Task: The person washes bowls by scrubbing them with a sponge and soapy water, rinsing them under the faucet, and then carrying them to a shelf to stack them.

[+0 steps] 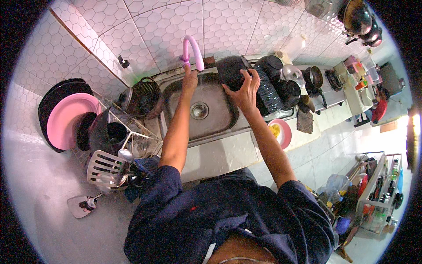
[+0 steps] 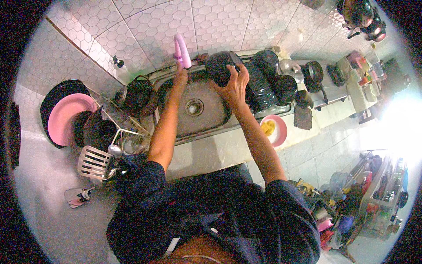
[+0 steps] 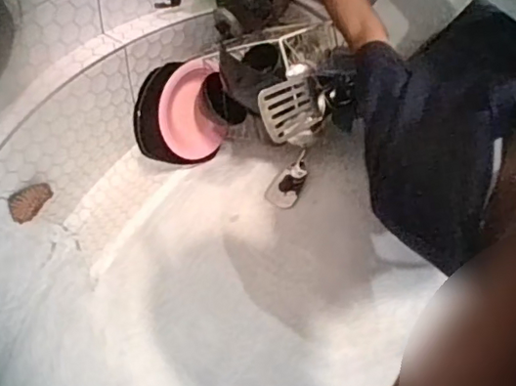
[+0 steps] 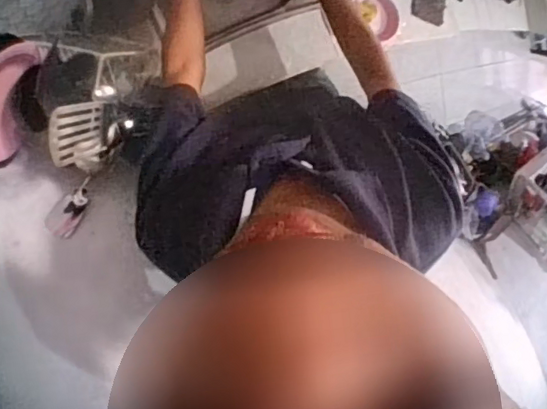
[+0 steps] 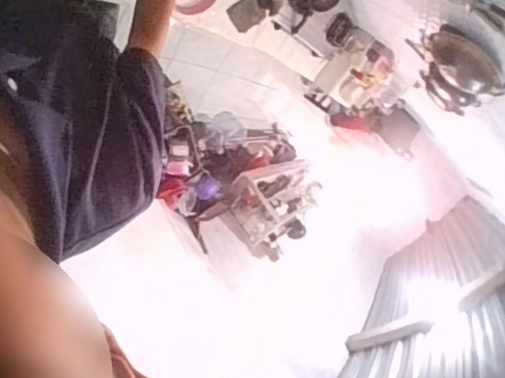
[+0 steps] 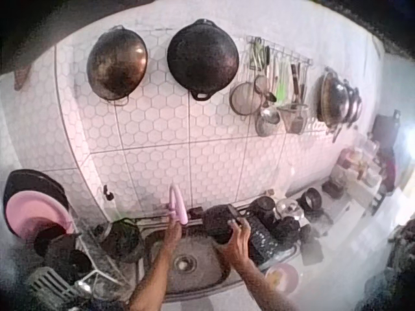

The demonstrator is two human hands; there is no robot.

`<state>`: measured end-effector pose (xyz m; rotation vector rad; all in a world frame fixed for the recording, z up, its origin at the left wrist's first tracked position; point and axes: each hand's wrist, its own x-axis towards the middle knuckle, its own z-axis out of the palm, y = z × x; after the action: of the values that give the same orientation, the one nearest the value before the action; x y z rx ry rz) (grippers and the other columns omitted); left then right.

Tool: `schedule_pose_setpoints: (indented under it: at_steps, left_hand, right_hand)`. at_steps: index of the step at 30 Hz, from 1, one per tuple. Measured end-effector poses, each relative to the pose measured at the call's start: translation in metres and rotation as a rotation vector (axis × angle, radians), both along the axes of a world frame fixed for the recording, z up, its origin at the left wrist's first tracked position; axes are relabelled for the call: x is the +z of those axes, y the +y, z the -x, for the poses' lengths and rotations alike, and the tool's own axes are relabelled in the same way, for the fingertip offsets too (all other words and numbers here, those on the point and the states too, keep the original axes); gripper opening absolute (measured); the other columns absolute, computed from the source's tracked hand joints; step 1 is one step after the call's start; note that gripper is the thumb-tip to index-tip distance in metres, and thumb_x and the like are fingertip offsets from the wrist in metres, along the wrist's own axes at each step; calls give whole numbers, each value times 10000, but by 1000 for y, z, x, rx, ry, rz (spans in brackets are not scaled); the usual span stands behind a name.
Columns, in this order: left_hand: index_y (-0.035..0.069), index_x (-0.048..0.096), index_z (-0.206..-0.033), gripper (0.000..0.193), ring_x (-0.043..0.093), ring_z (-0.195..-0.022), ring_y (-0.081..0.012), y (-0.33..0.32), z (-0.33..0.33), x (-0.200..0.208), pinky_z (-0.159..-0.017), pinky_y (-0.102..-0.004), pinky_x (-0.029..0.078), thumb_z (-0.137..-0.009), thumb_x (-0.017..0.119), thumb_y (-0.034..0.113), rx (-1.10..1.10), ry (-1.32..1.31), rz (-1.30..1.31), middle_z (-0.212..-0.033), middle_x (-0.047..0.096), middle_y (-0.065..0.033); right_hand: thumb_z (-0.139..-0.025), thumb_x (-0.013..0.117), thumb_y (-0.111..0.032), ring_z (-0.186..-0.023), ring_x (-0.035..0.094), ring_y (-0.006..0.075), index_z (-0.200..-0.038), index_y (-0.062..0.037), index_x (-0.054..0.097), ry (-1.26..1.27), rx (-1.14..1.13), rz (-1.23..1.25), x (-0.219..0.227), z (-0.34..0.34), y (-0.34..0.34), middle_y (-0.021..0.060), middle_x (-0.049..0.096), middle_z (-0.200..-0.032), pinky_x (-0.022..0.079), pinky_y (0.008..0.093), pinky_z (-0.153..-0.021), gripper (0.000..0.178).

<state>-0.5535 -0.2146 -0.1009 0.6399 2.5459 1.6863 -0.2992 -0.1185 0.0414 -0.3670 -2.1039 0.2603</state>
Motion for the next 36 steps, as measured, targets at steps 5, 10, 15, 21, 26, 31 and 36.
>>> schedule_pose_setpoints:
  at_steps: [5,10,15,21,26,31,36]
  left_hand:
    - [2,406,-1378,550,489,-1209,-365,-20,-9,12,-1065,-385,331,-912,445,292,21,265,283,-1273,528,-235]
    - [7,365,-1424,679,271,-1416,-307,-43,-63,63,-1146,-483,148,-933,435,471,-122,-456,-308,-1505,322,-213]
    - [22,244,-1491,973,84,-1481,-265,-63,-91,54,-1141,-572,-20,-858,362,752,-3,-966,-1010,-1578,177,-174]
    - [53,19,-1529,1227,270,-1385,-331,-83,-86,17,-1104,-554,194,-708,261,933,-99,-1020,-838,-1546,184,-226]
    - [91,50,-1537,1217,201,-1437,-364,-92,-106,-13,-1141,-534,161,-691,223,949,-82,-1222,-853,-1572,117,-231]
    - [134,22,-1540,1196,-96,-1471,-319,-92,-113,-10,-1110,-587,-124,-689,233,947,-18,-1288,-937,-1593,-62,-181]
    - [127,217,-1525,1134,339,-1356,-339,-98,-100,-18,-1085,-612,189,-721,279,925,-20,-1084,-827,-1485,295,-193]
  right_hand:
    - [-545,913,-227,-1216,381,404,-1275,-88,392,318,117,26,21,9,33,227,382,-1283,333,525,-1041,908]
    - [-620,911,-236,-1234,331,299,-1349,-14,212,529,-24,-147,115,-24,53,137,265,-1290,411,469,-969,1034]
    - [-633,899,-229,-1209,363,324,-1401,-25,155,486,-87,-148,114,-34,29,179,304,-1306,387,486,-966,1088]
    - [-531,853,-100,-1182,436,425,-1391,-221,432,-229,496,19,-80,-61,-52,224,392,-1291,370,530,-1000,965]
    - [-603,841,-202,-1180,461,415,-1355,-259,499,-280,470,-96,-89,-54,-31,208,399,-1326,403,520,-954,829]
    - [-562,819,-97,-1181,421,406,-1278,-117,467,50,-63,216,-55,-42,-4,211,437,-1248,358,517,-979,797]
    - [-542,843,-109,-1244,379,432,-1328,-174,439,-484,484,237,-82,-43,-65,232,391,-1290,359,498,-1045,886]
